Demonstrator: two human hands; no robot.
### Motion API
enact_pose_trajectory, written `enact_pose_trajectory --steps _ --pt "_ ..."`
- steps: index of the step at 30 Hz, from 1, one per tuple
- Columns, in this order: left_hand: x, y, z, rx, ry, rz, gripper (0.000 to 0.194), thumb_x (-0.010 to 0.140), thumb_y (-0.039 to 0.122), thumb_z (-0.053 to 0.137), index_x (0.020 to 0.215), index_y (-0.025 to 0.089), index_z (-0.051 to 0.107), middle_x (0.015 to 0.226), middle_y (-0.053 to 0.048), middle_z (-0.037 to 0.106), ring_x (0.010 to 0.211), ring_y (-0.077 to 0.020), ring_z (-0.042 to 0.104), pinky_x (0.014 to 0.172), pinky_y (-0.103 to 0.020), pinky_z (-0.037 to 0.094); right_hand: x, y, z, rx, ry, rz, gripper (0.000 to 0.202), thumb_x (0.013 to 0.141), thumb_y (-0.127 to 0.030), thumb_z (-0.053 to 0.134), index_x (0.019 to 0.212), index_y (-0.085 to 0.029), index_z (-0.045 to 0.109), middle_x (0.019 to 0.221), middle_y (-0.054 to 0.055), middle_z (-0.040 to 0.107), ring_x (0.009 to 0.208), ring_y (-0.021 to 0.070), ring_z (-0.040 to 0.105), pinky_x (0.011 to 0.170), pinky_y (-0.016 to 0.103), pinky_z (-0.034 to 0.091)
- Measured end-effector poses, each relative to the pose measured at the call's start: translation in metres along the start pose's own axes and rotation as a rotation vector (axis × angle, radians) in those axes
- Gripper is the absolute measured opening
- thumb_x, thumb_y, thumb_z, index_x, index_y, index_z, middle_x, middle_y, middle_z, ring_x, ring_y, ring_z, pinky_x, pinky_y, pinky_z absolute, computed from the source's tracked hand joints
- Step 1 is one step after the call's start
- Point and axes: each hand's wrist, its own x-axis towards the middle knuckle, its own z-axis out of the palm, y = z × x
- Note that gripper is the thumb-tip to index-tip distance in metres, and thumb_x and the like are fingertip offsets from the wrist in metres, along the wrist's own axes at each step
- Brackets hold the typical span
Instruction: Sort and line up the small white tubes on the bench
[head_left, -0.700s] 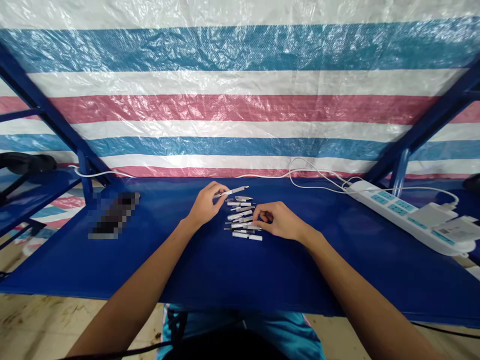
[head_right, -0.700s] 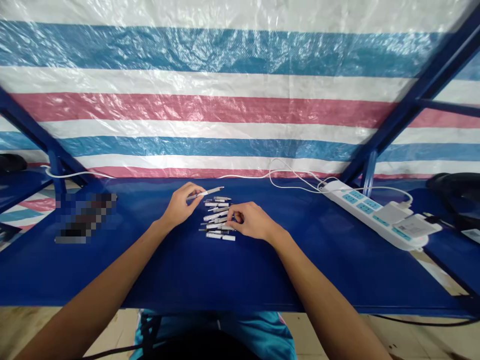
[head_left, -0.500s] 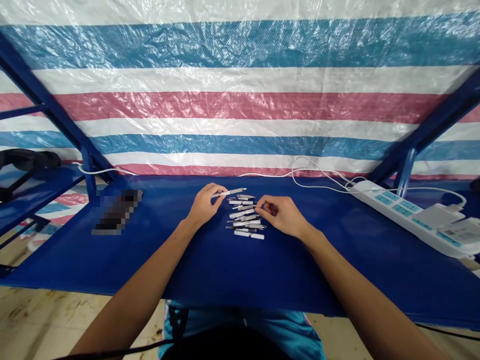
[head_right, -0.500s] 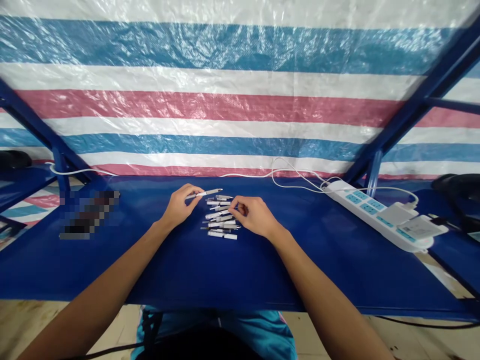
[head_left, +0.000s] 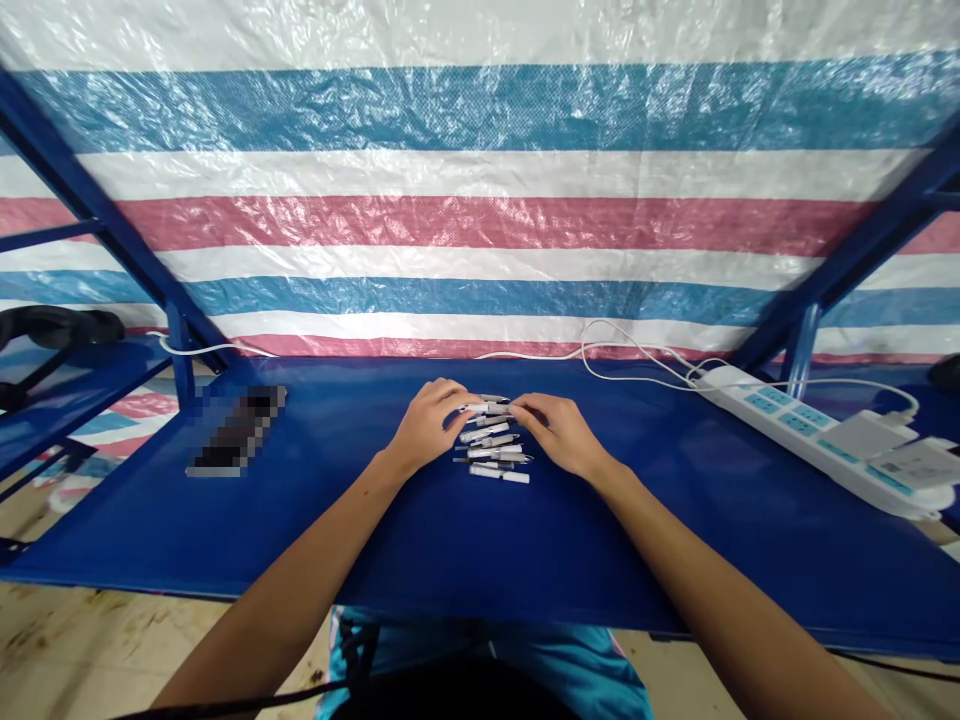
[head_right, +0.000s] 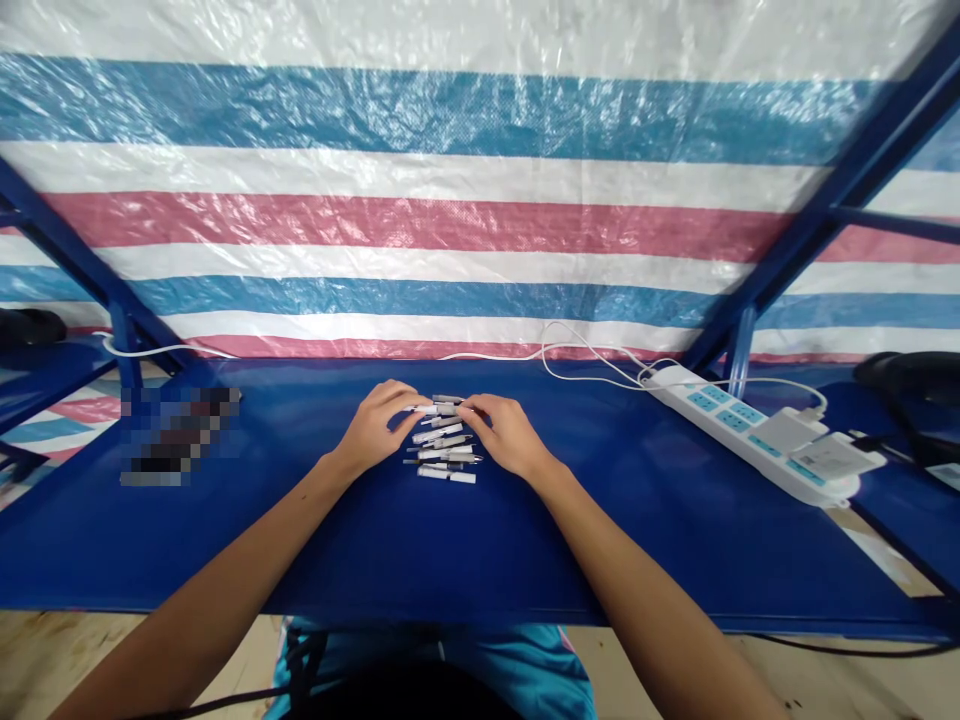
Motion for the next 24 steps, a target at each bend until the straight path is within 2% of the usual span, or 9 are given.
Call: enact_pose_trajectory --steps 3,8,13,20,24 --pt "0.0002 -0.0012 0.0023 0.008 0.024 0.051 0.026 0.106 0.029 0.049 0.106 0.019 0.073 0.096 -0.008 0.073 0.09 -0.0221 0.066 0.082 -0.035 0.052 0.0002 -0.0001 0.001 -0.005 -0.018 0.011 0.044 0.102 -0.049 0.045 0.08 -0.019 0.069 0.071 0.004 0.069 0.065 0.018 0.061 0.066 0.028 0.044" --pt "-0.001 -0.0031 0.0043 -0.01 0.066 0.065 0.025 0.107 0.031 0.05 0.105 0.019 0.071 0.09 -0.007 0.074 0.083 -0.0203 0.067 0.078 -0.033 0.053 0.0012 0.0051 0.0031 -0.007 0.009 0.017 0.039 0.1 -0.046 0.049 0.082 -0.02 0.072 0.065 0.003 0.067 0.06 0.0168 0.058 0.062 0.027 0.041" --pt "-0.0018 -0.0047 0.0044 -0.025 0.05 0.022 0.021 0.105 0.029 0.053 0.103 0.02 0.071 0.089 -0.006 0.075 0.08 -0.0197 0.068 0.079 -0.033 0.055 0.0025 0.0094 0.0054 -0.005 0.06 0.04 0.03 0.096 -0.041 0.055 0.09 -0.02 0.075 0.064 0.002 0.067 0.057 0.017 0.057 0.062 0.028 0.043" --pt "-0.0004 -0.002 0.0054 -0.019 0.084 0.022 0.021 0.104 0.027 0.053 0.1 0.018 0.072 0.084 -0.006 0.073 0.079 -0.0195 0.068 0.078 -0.032 0.057 0.0035 0.0061 0.0065 0.021 0.068 0.045 0.041 0.096 -0.054 0.052 0.086 -0.02 0.073 0.064 0.002 0.066 0.056 0.0168 0.055 0.059 0.028 0.043" --pt "0.0004 -0.0001 0.0069 -0.018 0.062 -0.001 0.02 0.104 0.027 0.054 0.101 0.02 0.073 0.087 -0.006 0.073 0.082 -0.0196 0.068 0.08 -0.033 0.057 0.0043 0.0047 0.0064 0.044 0.042 0.044 0.047 0.098 -0.057 0.047 0.08 -0.02 0.071 0.064 0.003 0.066 0.056 0.0167 0.056 0.059 0.028 0.042"
